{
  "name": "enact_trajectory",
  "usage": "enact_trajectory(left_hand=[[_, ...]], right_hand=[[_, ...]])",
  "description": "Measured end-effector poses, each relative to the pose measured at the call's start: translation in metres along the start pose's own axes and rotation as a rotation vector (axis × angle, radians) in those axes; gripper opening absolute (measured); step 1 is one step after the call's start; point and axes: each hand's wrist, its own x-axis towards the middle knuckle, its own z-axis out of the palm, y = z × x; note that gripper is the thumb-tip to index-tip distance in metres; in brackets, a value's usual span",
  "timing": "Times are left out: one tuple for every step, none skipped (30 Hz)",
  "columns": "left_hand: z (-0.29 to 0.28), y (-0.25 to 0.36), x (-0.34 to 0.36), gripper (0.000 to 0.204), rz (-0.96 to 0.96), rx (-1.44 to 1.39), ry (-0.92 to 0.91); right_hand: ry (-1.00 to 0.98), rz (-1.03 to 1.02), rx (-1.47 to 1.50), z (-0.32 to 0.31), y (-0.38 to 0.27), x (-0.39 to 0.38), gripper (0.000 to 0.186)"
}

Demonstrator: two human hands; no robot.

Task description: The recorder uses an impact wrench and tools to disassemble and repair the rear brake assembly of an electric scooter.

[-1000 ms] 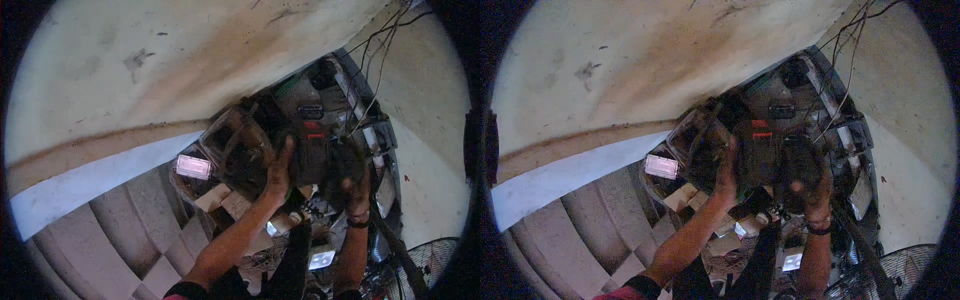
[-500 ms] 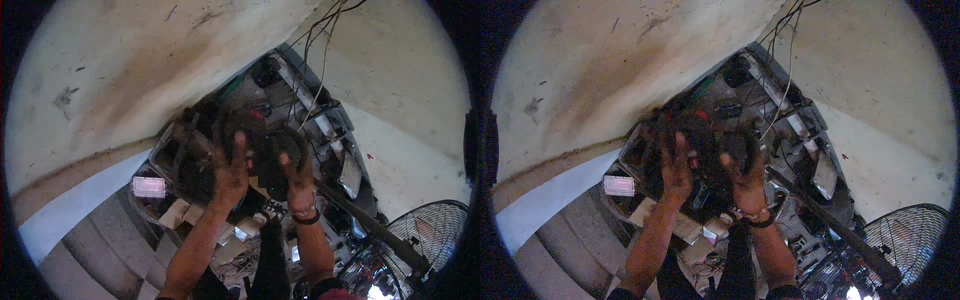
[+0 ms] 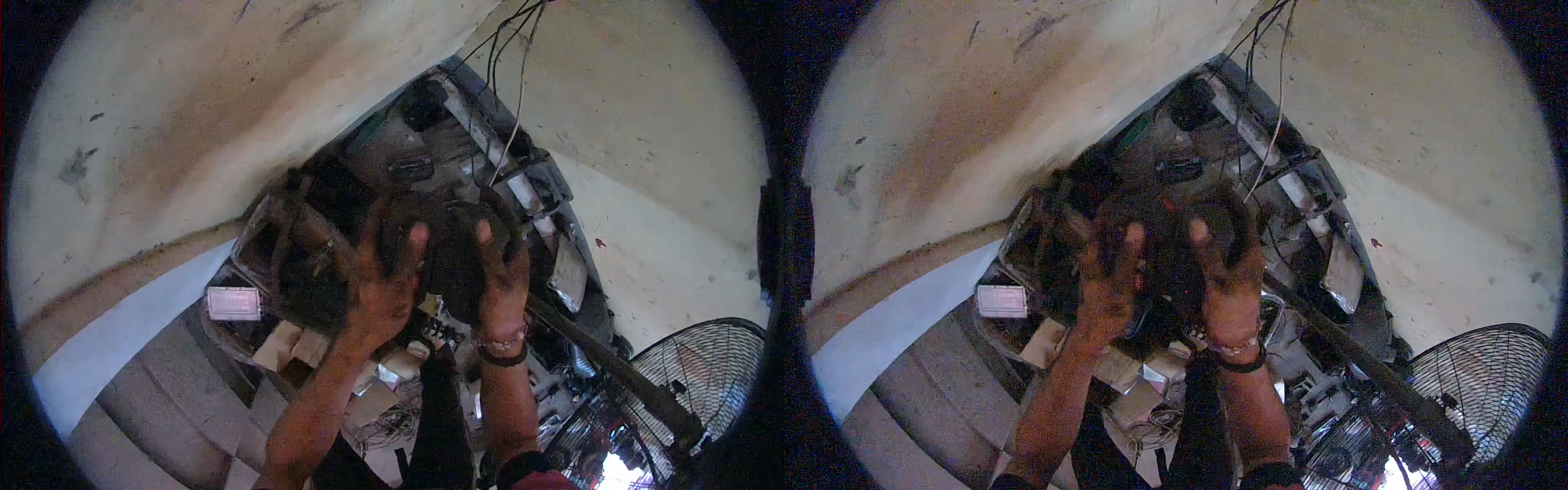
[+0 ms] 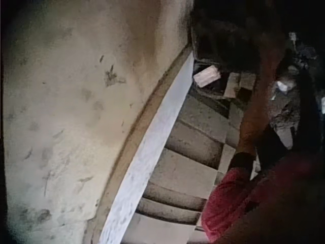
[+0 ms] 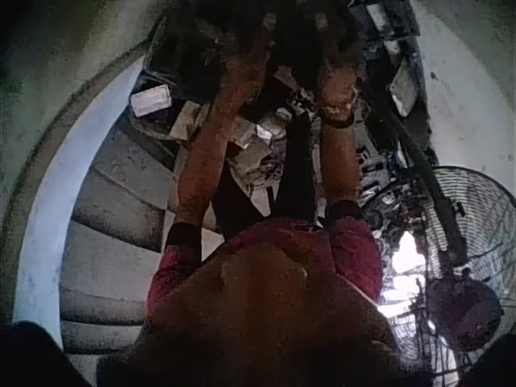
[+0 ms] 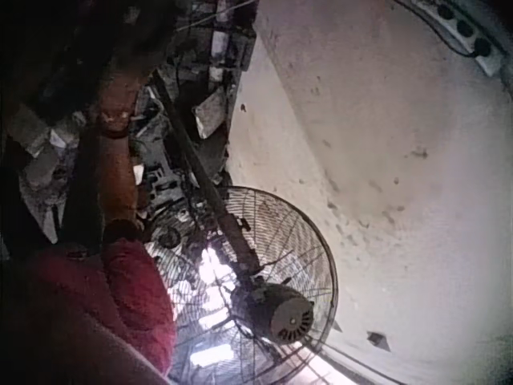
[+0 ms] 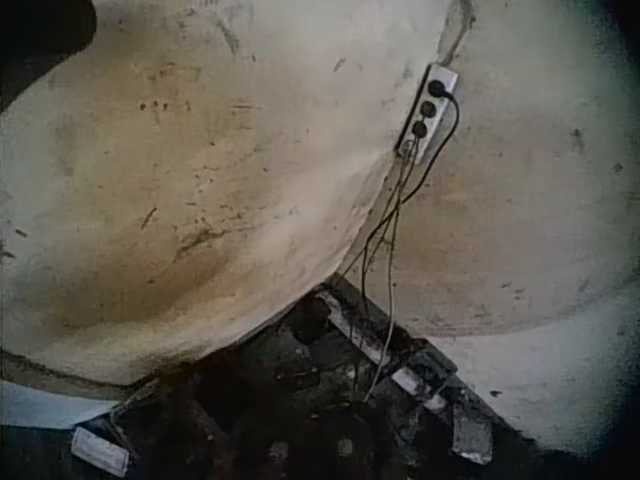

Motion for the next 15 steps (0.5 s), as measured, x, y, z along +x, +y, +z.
enact_trajectory(left_hand=[[0.002,-0.013,-0.004,0.062,-0.019,-0.001,0.013],[0.002,-0.022,-0.006,0.062,-0.037,-0.002,0.027],[0.004,-0.017,-0.004,0.062,-0.040,-0.006,0.020],[0.006,-0.008,0.001,0.062,-0.196,-0.072,-0.009],[0.008,-0.004,0.004,0.062,-0.353,-0.135,-0.039],[0.007,-0.009,0.002,0.062,-0.353,-0.136,-0.046],[0.003,-0.015,-0.002,0.065,-0.207,-0.021,-0.066],[0.001,-0.018,-0.004,0.067,-0.061,0.092,-0.085],[0.002,-0.015,-0.008,0.067,-0.067,0.095,-0.081],[0.003,-0.011,-0.007,0.070,-0.080,-0.039,-0.086],[0.003,-0.008,-0.004,0.072,-0.092,-0.173,-0.091],[0.004,-0.005,-0.002,0.072,-0.095,-0.175,-0.092],[0.005,-0.002,-0.001,0.073,-0.105,-0.167,-0.061],[0.006,0.000,0.001,0.073,-0.115,-0.157,-0.031],[0.007,0.004,0.001,0.073,-0.128,-0.150,-0.004]], right_hand=[[-0.001,0.000,0.008,0.002,0.001,0.000,0.068],[-0.005,0.027,-0.017,0.005,0.002,0.000,0.067],[-0.001,0.057,-0.054,0.002,0.003,-0.001,0.066],[0.005,0.061,-0.058,-0.001,0.005,0.001,0.066],[-0.018,0.073,-0.089,-0.004,0.008,0.005,0.066],[-0.040,0.084,-0.116,-0.004,0.013,0.008,0.066],[-0.034,0.081,-0.116,-0.004,0.021,0.010,0.066],[-0.038,0.013,-0.076,-0.004,0.035,0.011,0.068],[-0.055,-0.050,-0.034,-0.005,0.046,0.011,0.070],[-0.058,-0.053,-0.029,-0.007,0.054,0.012,0.070],[-0.115,-0.269,-0.079,-0.011,0.062,0.011,0.071],[-0.170,-0.481,-0.137,-0.014,0.065,0.009,0.073],[-0.170,-0.478,-0.140,-0.013,0.069,0.007,0.073],[-0.213,-0.425,0.175,-0.010,0.072,0.005,0.073],[-0.248,-0.361,0.486,-0.010,0.072,0.002,0.073]])
